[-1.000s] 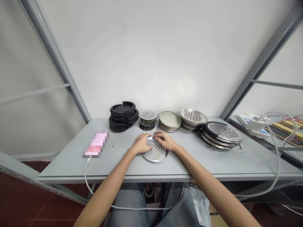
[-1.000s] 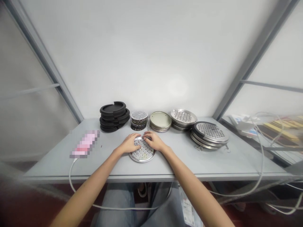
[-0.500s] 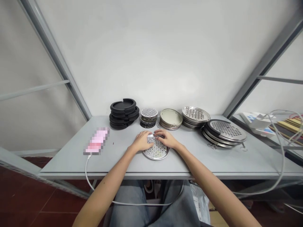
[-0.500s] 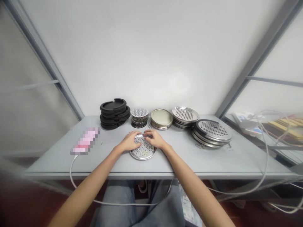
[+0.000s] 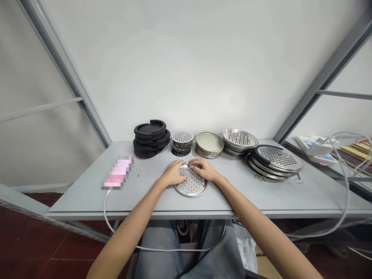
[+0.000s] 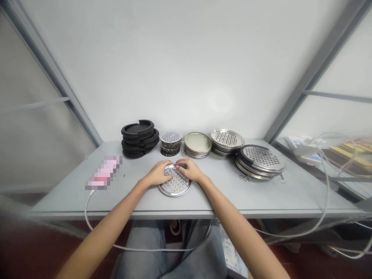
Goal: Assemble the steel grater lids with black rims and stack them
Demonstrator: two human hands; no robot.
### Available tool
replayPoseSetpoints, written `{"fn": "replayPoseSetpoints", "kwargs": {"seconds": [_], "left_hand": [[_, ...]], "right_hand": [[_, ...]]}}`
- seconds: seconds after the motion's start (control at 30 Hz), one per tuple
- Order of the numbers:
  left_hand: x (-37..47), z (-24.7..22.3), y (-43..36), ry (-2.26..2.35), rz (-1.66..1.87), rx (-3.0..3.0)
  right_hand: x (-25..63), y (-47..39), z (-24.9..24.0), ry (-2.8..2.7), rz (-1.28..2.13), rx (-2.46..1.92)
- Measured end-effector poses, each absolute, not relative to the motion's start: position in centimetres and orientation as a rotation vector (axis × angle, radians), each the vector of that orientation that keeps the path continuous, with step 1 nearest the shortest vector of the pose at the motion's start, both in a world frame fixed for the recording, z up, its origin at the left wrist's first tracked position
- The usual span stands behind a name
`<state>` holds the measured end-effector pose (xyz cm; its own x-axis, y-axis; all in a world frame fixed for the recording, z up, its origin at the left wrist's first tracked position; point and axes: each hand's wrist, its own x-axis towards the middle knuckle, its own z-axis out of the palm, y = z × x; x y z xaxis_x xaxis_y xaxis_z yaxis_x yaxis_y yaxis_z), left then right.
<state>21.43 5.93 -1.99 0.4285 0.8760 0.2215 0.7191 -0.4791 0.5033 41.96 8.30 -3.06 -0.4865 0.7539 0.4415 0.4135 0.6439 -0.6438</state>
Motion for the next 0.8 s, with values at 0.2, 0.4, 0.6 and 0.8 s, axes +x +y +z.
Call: {"fn": "replayPoseSetpoints", "kwargs": {"seconds": [0.2, 0.4, 0.6, 0.8], "left_hand": [[21.4, -2.1, 5.9, 1.367, 0.663, 2.356], [21.3, -1.6, 5.5, 1.335, 0.653, 2.380], [21.1, -1.3, 5.1, 1.307, 0.639, 2.436], [21.3, -1.3, 4.9, 1.346, 0.679, 2.406]], "right_hand": [[42.1, 7.8, -3.0, -2.128, 0.549, -0.942], [42.3, 7.4, -3.2, -2.141, 0.477, -0.995], [42.2, 7.5, -3.3, -2.162, 0.458, -1.001], [42.2, 7.6, -3.5, -2.162, 0.454, -0.986]]}}
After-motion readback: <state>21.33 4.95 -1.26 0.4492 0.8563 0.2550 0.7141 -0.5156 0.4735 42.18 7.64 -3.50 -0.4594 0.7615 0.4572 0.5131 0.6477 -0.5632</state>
